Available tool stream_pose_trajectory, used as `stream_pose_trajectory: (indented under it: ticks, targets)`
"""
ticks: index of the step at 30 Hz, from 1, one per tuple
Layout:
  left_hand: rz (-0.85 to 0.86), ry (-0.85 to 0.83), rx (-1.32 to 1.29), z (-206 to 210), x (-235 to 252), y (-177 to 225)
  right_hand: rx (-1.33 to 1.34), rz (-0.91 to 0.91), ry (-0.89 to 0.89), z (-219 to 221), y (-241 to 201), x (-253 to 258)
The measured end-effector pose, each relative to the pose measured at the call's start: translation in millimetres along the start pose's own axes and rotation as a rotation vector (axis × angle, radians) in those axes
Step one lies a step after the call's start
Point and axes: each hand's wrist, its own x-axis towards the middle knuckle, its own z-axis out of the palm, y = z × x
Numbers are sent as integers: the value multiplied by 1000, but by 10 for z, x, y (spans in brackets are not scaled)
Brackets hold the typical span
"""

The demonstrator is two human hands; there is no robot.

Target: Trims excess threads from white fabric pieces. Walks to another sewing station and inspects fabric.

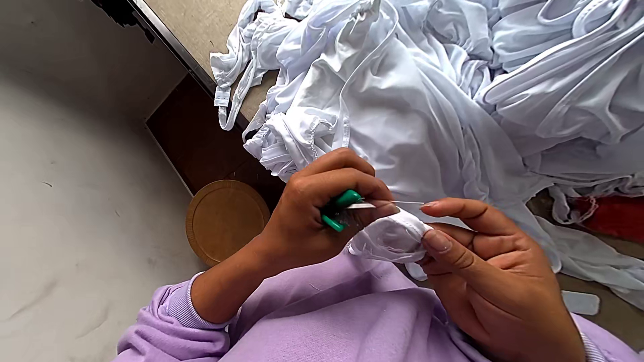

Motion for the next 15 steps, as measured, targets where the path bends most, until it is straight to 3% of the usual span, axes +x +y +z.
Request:
stream_pose_trajectory:
  ticks: [3,10,15]
  targets:
    - [9,-32,66,-45,-24,74,16,21,17,10,-5,2]
    - [249,-156,418,13,-62,14,100,176,30,94,-45,15]
    - [161,21,130,-29,-54,-53,-1,85,14,91,0,14]
